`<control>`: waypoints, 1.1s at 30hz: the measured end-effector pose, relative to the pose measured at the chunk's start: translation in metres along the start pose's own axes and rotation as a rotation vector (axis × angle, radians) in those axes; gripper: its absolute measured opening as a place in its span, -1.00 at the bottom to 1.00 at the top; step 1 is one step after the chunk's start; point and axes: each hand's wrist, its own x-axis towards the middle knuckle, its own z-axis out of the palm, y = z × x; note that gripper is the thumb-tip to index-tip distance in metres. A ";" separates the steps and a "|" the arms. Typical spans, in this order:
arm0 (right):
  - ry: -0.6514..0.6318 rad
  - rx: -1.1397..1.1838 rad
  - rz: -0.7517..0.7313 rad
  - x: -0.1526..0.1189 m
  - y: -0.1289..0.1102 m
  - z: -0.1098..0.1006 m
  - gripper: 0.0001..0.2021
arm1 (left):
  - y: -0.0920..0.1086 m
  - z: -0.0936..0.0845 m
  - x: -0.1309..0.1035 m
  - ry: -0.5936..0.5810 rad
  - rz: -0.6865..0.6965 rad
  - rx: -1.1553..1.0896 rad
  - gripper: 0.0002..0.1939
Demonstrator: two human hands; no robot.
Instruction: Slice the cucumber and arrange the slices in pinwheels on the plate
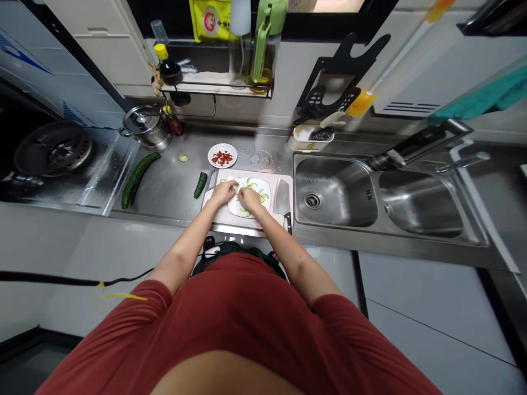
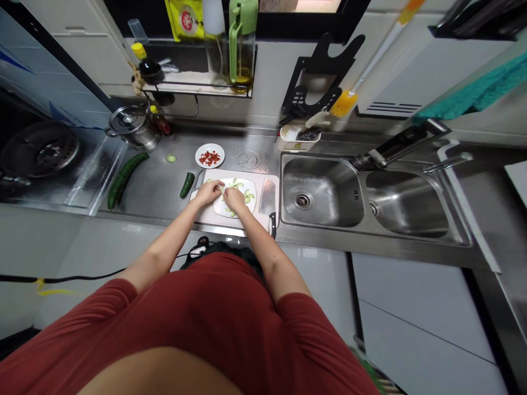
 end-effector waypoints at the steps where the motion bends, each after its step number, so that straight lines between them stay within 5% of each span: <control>1: 0.008 -0.007 0.004 -0.001 -0.001 0.001 -0.76 | 0.000 0.000 0.000 0.002 0.001 0.011 -0.59; 15: 0.052 -0.041 -0.056 -0.011 -0.003 0.003 -0.74 | 0.002 0.002 -0.011 0.007 0.084 0.278 -0.68; 33: 0.067 -0.189 -0.093 -0.018 -0.005 0.012 -0.64 | -0.010 0.009 -0.012 0.116 0.056 0.227 -0.75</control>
